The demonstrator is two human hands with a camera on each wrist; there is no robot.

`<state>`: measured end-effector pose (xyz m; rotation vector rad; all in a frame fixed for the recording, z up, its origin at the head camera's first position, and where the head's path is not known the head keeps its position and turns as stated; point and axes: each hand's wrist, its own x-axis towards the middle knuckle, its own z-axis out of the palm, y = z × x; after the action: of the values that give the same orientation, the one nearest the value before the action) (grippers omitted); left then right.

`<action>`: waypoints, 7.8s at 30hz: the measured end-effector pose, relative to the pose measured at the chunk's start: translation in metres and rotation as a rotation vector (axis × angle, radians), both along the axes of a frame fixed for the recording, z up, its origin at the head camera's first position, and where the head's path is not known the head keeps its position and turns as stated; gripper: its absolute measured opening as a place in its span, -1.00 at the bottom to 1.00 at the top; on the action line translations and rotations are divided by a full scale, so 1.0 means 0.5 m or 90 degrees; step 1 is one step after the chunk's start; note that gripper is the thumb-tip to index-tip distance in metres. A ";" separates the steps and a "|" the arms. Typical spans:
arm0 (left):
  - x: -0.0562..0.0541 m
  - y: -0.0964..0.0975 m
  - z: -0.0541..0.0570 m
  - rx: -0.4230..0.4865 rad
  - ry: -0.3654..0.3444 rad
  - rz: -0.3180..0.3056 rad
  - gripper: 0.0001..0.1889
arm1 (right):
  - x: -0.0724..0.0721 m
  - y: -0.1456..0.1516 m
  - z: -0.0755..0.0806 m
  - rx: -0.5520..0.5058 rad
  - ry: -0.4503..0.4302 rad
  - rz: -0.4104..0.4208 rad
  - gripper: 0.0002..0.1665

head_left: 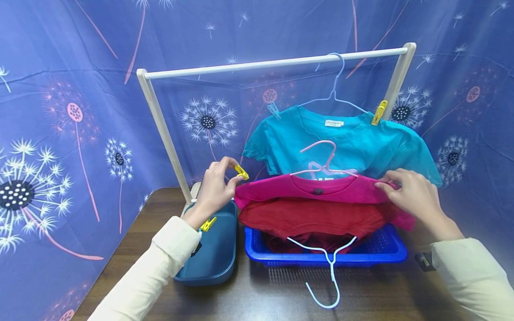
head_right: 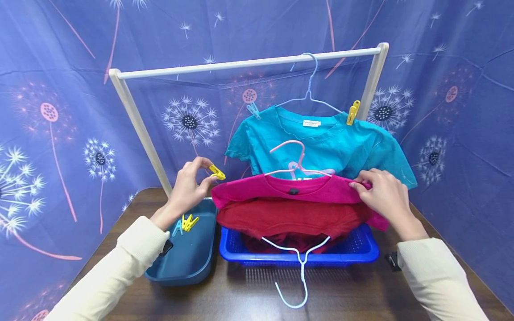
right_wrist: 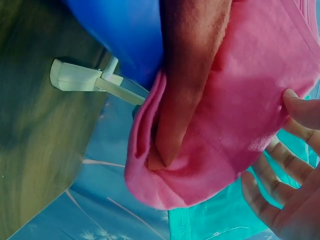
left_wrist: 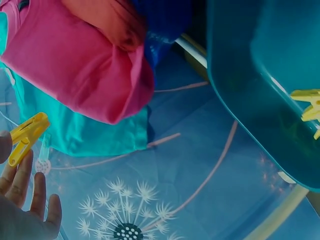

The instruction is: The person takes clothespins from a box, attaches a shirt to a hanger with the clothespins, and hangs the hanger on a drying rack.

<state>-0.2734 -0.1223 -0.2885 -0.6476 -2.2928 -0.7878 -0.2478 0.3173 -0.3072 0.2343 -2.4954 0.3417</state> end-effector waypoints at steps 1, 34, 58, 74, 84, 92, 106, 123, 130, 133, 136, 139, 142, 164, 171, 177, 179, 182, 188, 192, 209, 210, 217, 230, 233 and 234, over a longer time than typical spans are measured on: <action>0.000 0.004 0.001 0.003 0.001 -0.006 -0.71 | 0.000 0.000 0.000 0.000 0.002 -0.001 -0.84; -0.007 0.079 -0.022 0.004 0.052 -0.003 -0.81 | 0.001 -0.002 0.002 0.000 -0.004 -0.007 -0.84; -0.015 0.085 -0.043 -0.018 0.024 0.001 -0.79 | 0.002 0.001 0.001 -0.005 -0.017 -0.010 -0.83; -0.013 0.039 -0.060 -0.068 -0.050 0.029 -0.66 | 0.001 -0.001 0.004 -0.005 0.010 -0.004 -0.84; -0.013 -0.025 -0.088 -0.123 -0.092 0.110 -0.76 | 0.000 -0.001 0.003 -0.008 0.003 -0.006 -0.82; -0.016 -0.073 -0.116 -0.184 -0.143 0.166 -0.72 | -0.002 0.000 0.001 -0.013 -0.002 -0.005 -0.82; -0.035 -0.097 -0.169 -0.304 -0.210 0.233 -0.69 | 0.004 -0.005 0.003 -0.017 0.004 -0.005 -0.84; -0.033 -0.090 -0.209 -0.407 -0.303 0.241 -0.59 | 0.008 -0.004 0.002 -0.017 -0.002 -0.007 -0.83; -0.033 -0.094 -0.231 -0.422 -0.324 0.234 -0.61 | 0.010 -0.005 0.003 -0.015 0.006 -0.007 -0.84; -0.032 -0.094 -0.236 -0.424 -0.335 0.228 -0.58 | 0.010 -0.006 0.002 -0.013 0.006 -0.007 -0.84; -0.033 -0.094 -0.239 -0.429 -0.341 0.226 -0.56 | 0.010 -0.006 0.002 -0.012 0.003 -0.007 -0.83; -0.035 -0.093 -0.242 -0.430 -0.335 0.222 -0.55 | 0.010 -0.006 0.002 -0.012 0.003 -0.008 -0.83; -0.035 -0.092 -0.242 -0.430 -0.327 0.219 -0.57 | 0.010 -0.007 0.002 -0.013 0.008 -0.006 -0.84; -0.039 -0.104 -0.261 -0.433 -0.336 0.244 -0.57 | 0.009 -0.007 0.001 -0.010 0.007 -0.008 -0.85; -0.039 -0.100 -0.264 -0.437 -0.326 0.234 -0.59 | 0.009 -0.005 0.001 -0.013 0.006 -0.011 -0.85; -0.037 -0.100 -0.264 -0.442 -0.319 0.226 -0.86 | 0.008 -0.006 0.001 -0.012 0.015 -0.008 -0.86; -0.036 -0.099 -0.262 -0.442 -0.317 0.224 -0.89 | 0.008 -0.006 0.002 -0.012 0.018 -0.007 -0.86; -0.034 -0.099 -0.258 -0.444 -0.308 0.223 -0.87 | 0.007 -0.005 0.002 -0.015 0.019 -0.007 -0.85; -0.030 -0.102 -0.244 -0.444 -0.294 0.219 -0.84 | 0.000 -0.002 0.000 -0.018 0.012 -0.007 -0.81; -0.027 -0.104 -0.234 -0.437 -0.278 0.213 -0.82 | -0.003 0.001 0.000 -0.021 0.001 -0.011 -0.76; -0.021 -0.101 -0.169 -0.372 -0.229 0.196 -0.84 | -0.003 0.025 0.006 -0.015 -0.048 -0.025 -0.72; -0.022 -0.102 -0.163 -0.366 -0.228 0.197 -0.84 | -0.002 0.026 0.006 -0.014 -0.053 -0.026 -0.73; -0.015 -0.098 -0.119 -0.320 -0.194 0.192 -0.75 | -0.001 0.041 0.000 -0.017 -0.072 -0.031 -0.76; 0.000 -0.073 -0.069 -0.228 -0.097 0.173 -0.75 | 0.005 0.057 -0.008 -0.065 -0.106 -0.080 -0.50; 0.001 -0.067 -0.059 -0.207 -0.088 0.172 -0.74 | 0.008 0.058 -0.009 -0.072 -0.104 -0.087 -0.46; 0.001 -0.065 -0.055 -0.199 -0.081 0.170 -0.74 | 0.009 0.058 -0.008 -0.074 -0.104 -0.090 -0.46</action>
<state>-0.2727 -0.1550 -0.3161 -0.4190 -2.5770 -0.3576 -0.2433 0.3463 -0.3114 -0.0181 -2.6235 0.4619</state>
